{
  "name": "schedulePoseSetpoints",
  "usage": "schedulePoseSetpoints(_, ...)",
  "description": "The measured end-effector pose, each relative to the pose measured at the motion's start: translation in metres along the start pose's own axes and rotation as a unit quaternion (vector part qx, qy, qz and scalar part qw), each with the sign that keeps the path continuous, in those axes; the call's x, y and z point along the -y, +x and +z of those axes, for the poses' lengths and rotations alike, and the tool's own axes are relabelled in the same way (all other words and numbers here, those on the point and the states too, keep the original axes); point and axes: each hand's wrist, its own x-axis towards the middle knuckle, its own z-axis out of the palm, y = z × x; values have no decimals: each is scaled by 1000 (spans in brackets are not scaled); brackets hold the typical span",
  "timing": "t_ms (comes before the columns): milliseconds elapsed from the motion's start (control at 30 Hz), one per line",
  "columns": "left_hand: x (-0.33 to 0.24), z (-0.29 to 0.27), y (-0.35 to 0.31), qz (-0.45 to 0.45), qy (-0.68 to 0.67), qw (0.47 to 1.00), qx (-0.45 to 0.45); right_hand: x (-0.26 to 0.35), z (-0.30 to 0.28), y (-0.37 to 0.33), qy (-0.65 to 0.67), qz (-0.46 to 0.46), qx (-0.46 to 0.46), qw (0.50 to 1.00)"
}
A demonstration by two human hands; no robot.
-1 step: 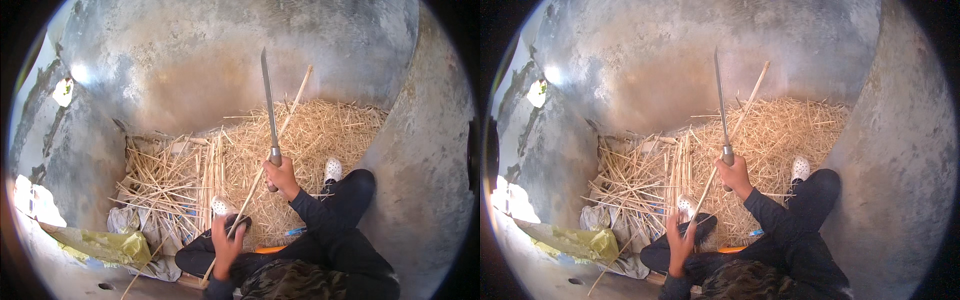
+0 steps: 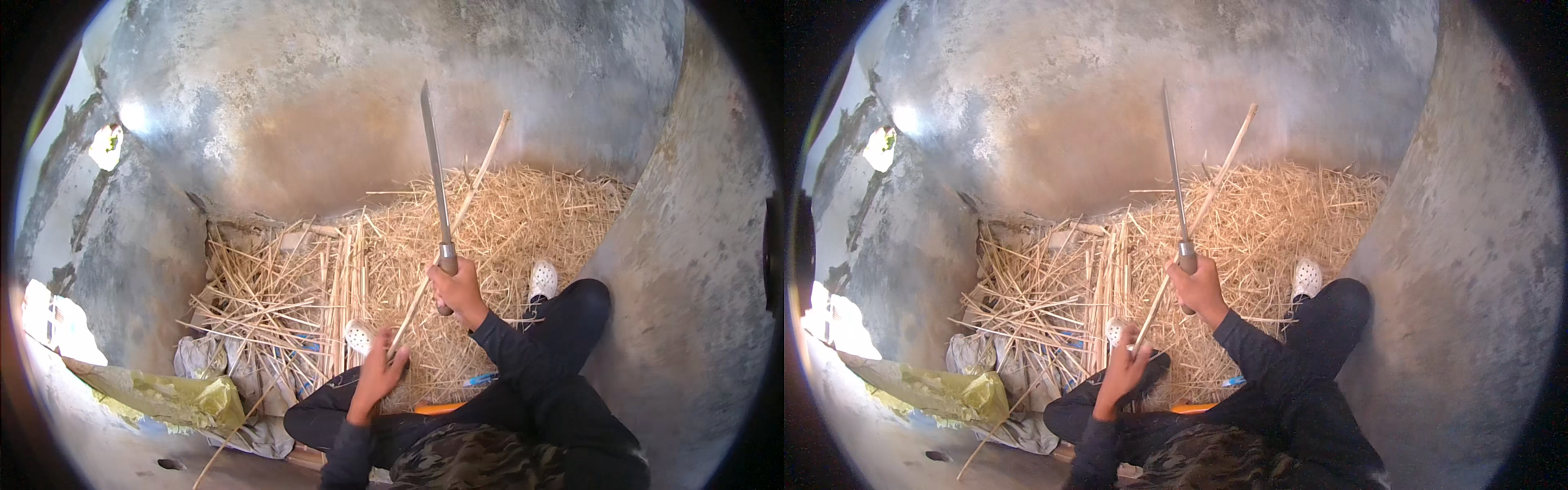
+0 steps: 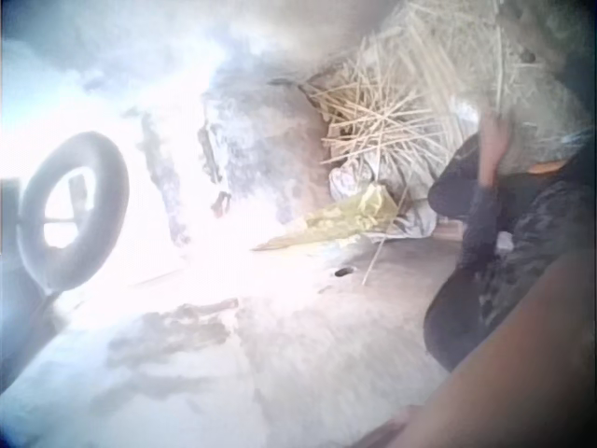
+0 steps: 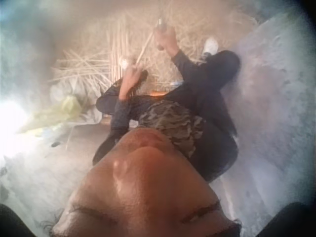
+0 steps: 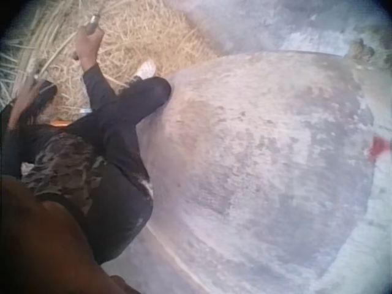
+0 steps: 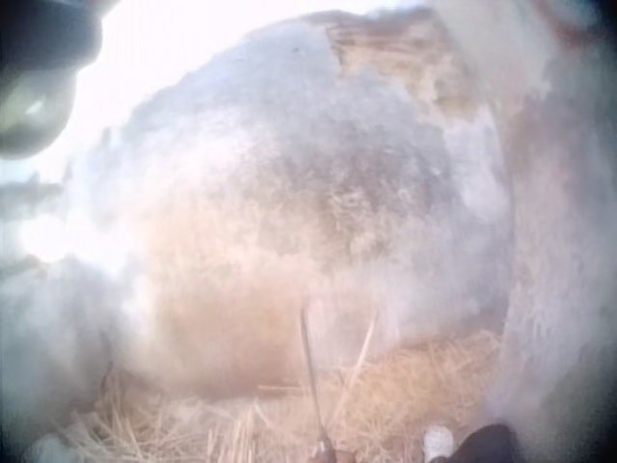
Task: The person sits on the floor and uses a knife to strip the outer layers and small branches from a long, thin stick. They hold the stick with their left hand and scrape it with the knife in their right hand, working from the bottom to the top.
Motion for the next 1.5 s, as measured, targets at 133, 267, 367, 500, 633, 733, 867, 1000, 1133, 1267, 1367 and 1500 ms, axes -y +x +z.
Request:
schedulePoseSetpoints(133, 13, -13, 11, -103, -153, 969, 162, 4, -27, 8, -172, -115, 2, 978)
schedulePoseSetpoints(267, -1, -27, 11, -142, -210, 960, 117, 25, -51, -8, -405, -132, 42, 904)
schedulePoseSetpoints(367, -33, -30, 7, -173, -231, 946, 145, 23, -56, -37, -558, -151, 127, 806)
schedulePoseSetpoints(500, -40, -37, -24, -63, -84, 989, 100, 27, -51, -39, -642, -289, 173, 689)
schedulePoseSetpoints(633, -62, -32, -29, -55, -55, 993, 84, 33, -71, 27, -563, -195, 46, 802)
schedulePoseSetpoints(733, -65, -26, -27, -75, -61, 993, 70, 22, -57, 0, -595, -260, 99, 754)
schedulePoseSetpoints(867, -75, -30, -32, -85, -67, 992, 62, 24, -73, 30, -639, -271, 126, 709)
schedulePoseSetpoints(1000, -82, -18, -22, -81, -58, 989, 110, 52, -125, 106, -633, -147, 23, 760)
schedulePoseSetpoints(1133, -82, -24, -29, -89, -90, 987, 101, 53, -97, 75, -647, -231, 120, 716)
schedulePoseSetpoints(1267, -91, -18, -32, -83, -73, 987, 116, 53, -137, 144, -666, -151, 4, 730)
schedulePoseSetpoints(1367, -106, -17, -30, -146, -141, 969, 138, 76, -152, 157, -647, -126, -9, 752)
schedulePoseSetpoints(1500, -108, -22, -29, -61, -129, 985, 94, 46, -104, 102, -617, -263, 102, 734)
